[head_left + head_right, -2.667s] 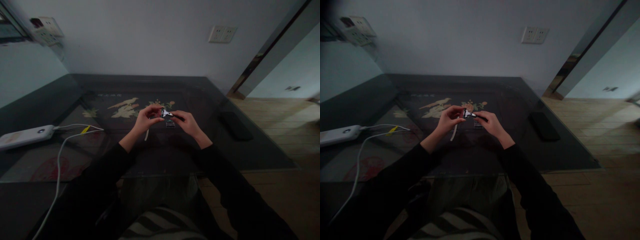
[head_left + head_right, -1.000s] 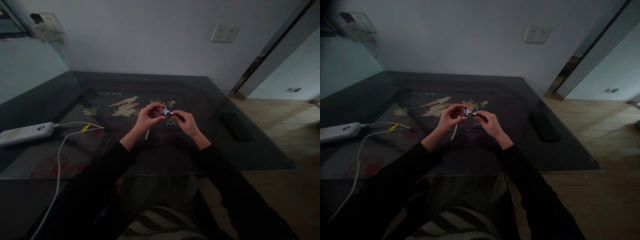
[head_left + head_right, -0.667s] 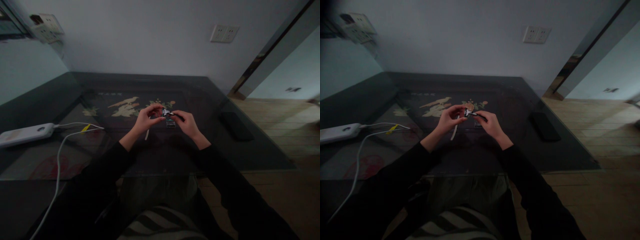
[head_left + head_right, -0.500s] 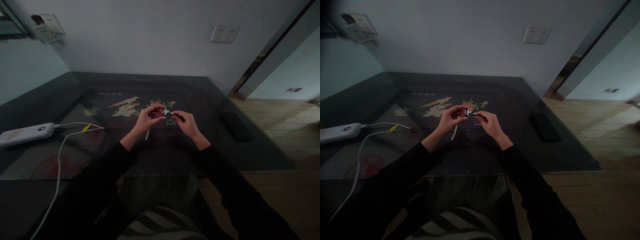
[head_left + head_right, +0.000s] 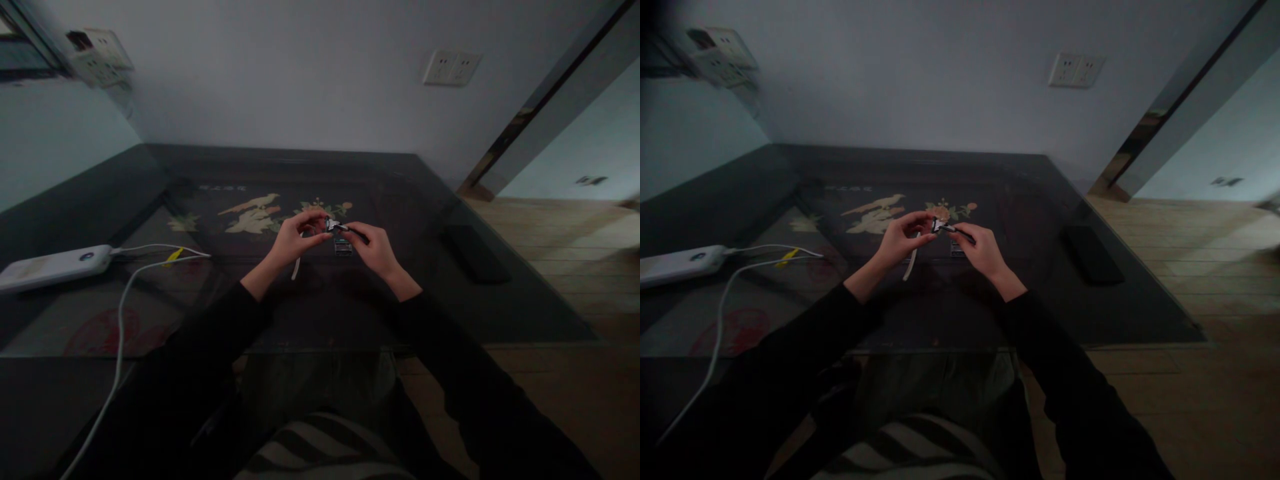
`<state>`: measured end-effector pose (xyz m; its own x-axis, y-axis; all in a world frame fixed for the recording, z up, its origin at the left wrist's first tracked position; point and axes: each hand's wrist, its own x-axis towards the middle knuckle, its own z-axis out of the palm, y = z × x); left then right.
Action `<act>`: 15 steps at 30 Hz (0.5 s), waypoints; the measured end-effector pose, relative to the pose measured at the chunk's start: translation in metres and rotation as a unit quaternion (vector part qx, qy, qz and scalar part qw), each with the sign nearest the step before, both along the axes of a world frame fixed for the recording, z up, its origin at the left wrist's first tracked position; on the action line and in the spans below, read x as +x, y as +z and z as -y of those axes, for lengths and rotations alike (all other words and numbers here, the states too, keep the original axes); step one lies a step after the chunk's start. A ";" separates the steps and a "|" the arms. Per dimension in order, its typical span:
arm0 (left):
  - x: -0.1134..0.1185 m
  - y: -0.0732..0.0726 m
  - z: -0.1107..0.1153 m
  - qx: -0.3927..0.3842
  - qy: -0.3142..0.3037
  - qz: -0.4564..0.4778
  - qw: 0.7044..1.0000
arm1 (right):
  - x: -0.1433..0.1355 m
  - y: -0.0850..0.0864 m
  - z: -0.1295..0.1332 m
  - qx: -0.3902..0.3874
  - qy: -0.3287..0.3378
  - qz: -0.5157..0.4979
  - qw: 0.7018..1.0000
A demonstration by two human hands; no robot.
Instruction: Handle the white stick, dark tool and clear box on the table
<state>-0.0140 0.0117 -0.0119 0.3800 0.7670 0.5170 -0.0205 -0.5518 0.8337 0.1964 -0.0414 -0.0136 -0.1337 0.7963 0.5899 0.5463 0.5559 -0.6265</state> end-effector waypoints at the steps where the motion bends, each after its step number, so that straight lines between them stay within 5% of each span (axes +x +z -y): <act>1: 0.000 0.001 0.001 0.001 0.000 -0.003 1.000 | 0.000 0.000 0.000 0.004 0.001 0.000 1.000; 15: -0.009 0.006 -0.007 0.110 0.022 -0.129 0.985 | 0.009 0.000 -0.003 -0.012 -0.013 0.090 0.996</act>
